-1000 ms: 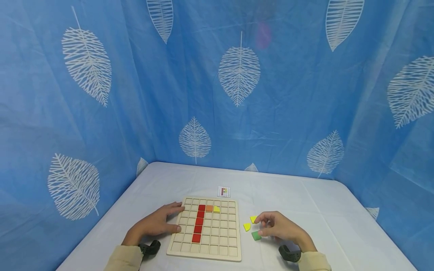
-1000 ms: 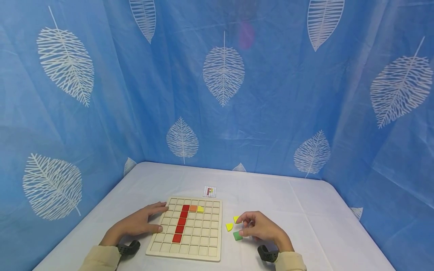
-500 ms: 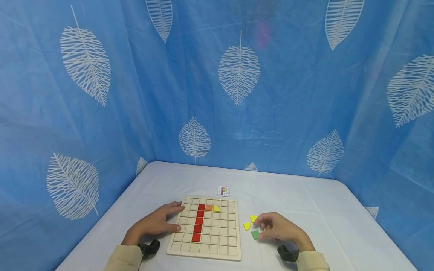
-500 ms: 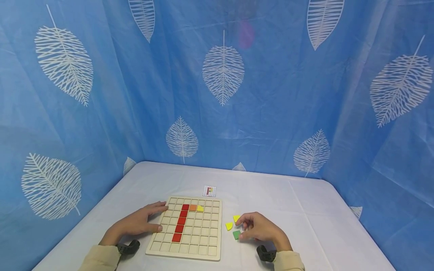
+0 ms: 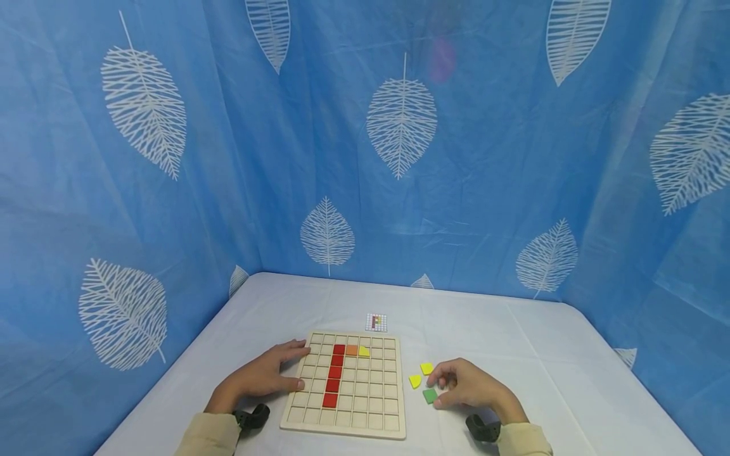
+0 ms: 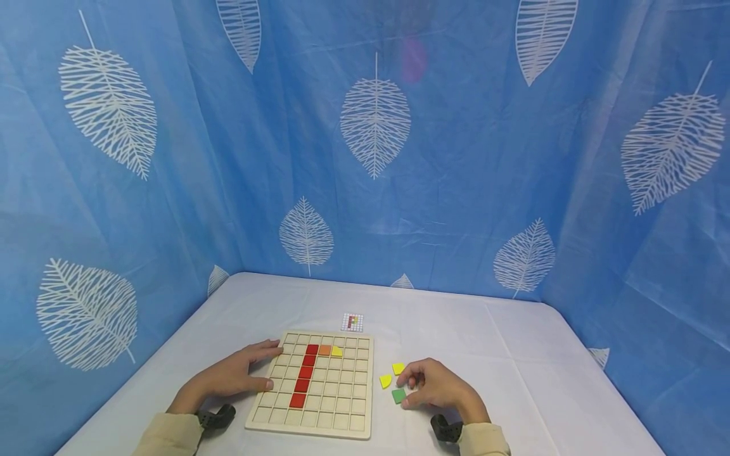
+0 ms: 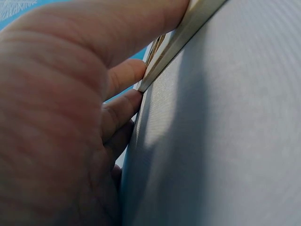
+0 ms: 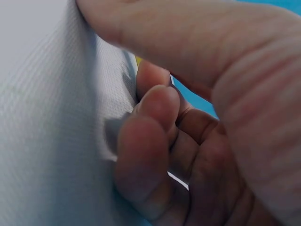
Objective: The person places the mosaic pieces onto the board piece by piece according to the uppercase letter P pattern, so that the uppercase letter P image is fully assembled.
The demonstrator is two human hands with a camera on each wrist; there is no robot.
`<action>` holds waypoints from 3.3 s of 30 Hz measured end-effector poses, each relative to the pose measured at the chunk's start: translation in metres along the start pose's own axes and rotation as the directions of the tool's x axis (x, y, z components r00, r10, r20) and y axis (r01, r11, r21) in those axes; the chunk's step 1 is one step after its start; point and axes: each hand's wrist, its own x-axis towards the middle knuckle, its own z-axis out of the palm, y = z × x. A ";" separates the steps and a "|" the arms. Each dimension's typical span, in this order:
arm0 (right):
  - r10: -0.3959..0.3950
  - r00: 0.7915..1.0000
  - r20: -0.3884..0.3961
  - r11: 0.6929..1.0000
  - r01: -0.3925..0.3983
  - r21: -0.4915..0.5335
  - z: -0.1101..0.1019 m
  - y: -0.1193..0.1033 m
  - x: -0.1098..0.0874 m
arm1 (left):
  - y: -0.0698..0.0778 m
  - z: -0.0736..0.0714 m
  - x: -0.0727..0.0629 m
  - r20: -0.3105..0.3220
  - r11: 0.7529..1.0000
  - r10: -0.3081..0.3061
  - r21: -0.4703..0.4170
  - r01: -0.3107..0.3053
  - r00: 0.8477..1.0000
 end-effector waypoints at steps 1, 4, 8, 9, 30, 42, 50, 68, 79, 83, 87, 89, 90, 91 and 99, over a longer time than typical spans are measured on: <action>0.001 1.000 -0.002 1.000 -0.001 -0.005 0.000 0.000 0.000 | 0.000 0.000 0.000 -0.001 1.000 0.000 0.003 0.000 1.000; 0.005 1.000 -0.009 1.000 -0.005 -0.019 0.000 0.000 0.000 | 0.000 0.000 0.000 -0.001 1.000 -0.001 0.008 0.001 1.000; 0.015 1.000 -0.009 1.000 -0.016 -0.026 0.001 0.001 0.001 | 0.000 0.000 0.000 0.003 1.000 -0.001 0.002 0.001 1.000; 0.019 1.000 -0.009 0.999 -0.020 -0.027 0.001 0.002 0.001 | 0.000 0.000 0.000 0.005 1.000 0.000 -0.002 0.000 1.000; 0.026 1.000 -0.004 0.998 -0.026 -0.057 0.001 0.000 0.000 | 0.001 0.000 -0.001 0.003 1.000 -0.011 0.005 0.011 1.000; 0.011 1.000 0.016 0.999 -0.010 -0.039 -0.001 0.003 0.000 | 0.001 0.000 -0.002 0.000 1.000 0.000 0.009 0.000 1.000; 0.028 1.000 -0.014 1.000 -0.028 -0.012 -0.001 0.004 0.002 | 0.002 -0.001 -0.005 0.005 1.000 0.002 0.011 -0.002 1.000; 0.043 0.976 -0.212 0.998 -0.032 0.053 -0.001 -0.011 0.013 | 0.009 -0.005 -0.007 0.014 1.000 0.009 0.015 -0.010 1.000; 0.001 0.957 -0.289 0.999 0.012 0.045 0.012 -0.031 0.030 | 0.007 -0.005 -0.007 0.012 1.000 0.021 0.012 -0.021 1.000; -0.002 0.947 -0.321 0.999 0.015 0.040 0.017 -0.036 0.037 | 0.007 -0.004 -0.006 0.007 1.000 0.012 0.017 -0.012 1.000; -0.008 0.941 -0.339 0.999 0.026 0.047 0.020 -0.041 0.042 | 0.008 -0.004 -0.006 0.004 1.000 0.004 0.022 -0.004 1.000; -0.003 0.937 -0.349 0.998 0.023 0.053 0.022 -0.044 0.045 | 0.007 -0.004 -0.006 0.005 1.000 0.003 0.021 -0.004 1.000; 0.000 0.936 -0.352 0.998 0.023 0.062 0.024 -0.046 0.046 | 0.007 -0.004 -0.006 0.004 1.000 0.004 0.021 -0.004 1.000; 0.003 0.935 -0.355 0.997 0.022 0.068 0.025 -0.048 0.047 | 0.007 -0.004 -0.006 0.004 1.000 0.004 0.022 -0.004 1.000; -0.021 0.928 -0.371 0.996 0.054 0.077 0.039 -0.062 0.060 | 0.005 -0.004 -0.005 0.006 1.000 0.003 0.015 -0.003 1.000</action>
